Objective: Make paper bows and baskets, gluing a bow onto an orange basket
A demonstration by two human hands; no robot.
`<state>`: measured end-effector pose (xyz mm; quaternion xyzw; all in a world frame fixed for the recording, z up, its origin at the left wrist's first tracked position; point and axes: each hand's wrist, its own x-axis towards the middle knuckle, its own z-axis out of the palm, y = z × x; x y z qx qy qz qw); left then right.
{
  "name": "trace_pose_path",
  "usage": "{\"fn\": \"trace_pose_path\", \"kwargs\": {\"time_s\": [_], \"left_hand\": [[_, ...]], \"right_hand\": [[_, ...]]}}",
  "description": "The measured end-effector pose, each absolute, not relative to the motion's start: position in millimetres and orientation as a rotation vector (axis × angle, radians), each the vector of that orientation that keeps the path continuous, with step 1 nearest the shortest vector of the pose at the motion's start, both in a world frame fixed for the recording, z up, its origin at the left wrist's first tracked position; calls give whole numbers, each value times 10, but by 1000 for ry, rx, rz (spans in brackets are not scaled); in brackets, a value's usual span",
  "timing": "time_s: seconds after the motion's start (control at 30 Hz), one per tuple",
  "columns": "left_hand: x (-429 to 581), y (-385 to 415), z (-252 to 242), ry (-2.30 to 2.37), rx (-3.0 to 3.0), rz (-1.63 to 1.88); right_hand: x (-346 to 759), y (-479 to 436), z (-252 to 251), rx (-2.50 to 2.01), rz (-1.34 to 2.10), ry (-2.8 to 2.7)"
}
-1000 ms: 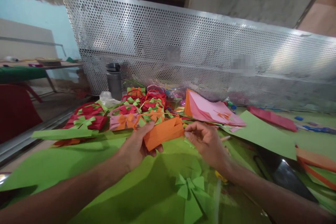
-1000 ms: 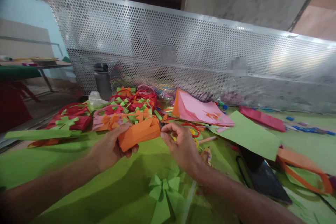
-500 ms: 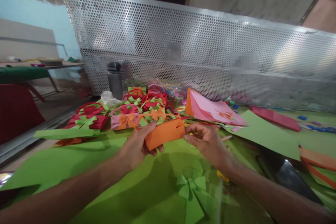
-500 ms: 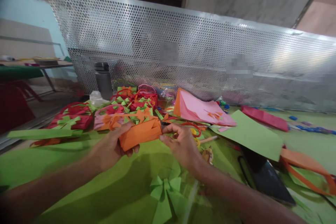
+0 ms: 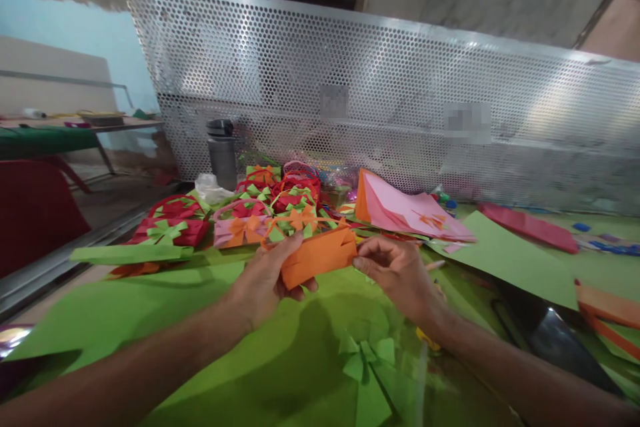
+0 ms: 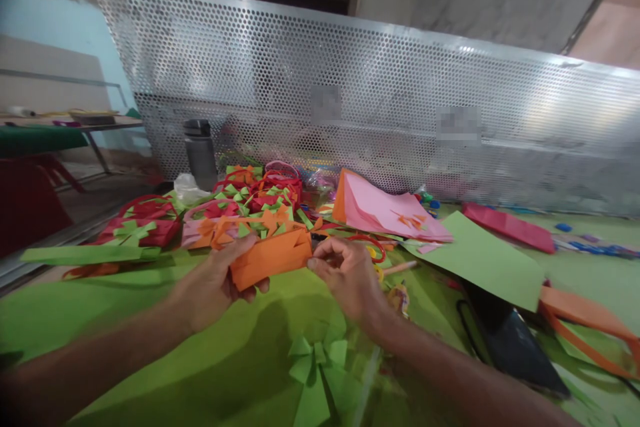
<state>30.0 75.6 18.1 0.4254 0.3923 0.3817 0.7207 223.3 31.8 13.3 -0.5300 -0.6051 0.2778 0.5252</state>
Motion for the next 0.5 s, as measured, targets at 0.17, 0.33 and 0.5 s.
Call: {"fn": "trace_pose_path", "kwargs": {"time_s": [0.17, 0.33, 0.5], "left_hand": [[311, 720, 214, 847, 960, 906], [290, 742, 250, 736, 957, 899], [277, 775, 202, 758, 1002, 1006]], "right_hand": [[2229, 327, 115, -1264, 670, -1454], [2260, 365, 109, -1296, 655, -1349], [2331, 436, 105, -1326, 624, -1264]]}}
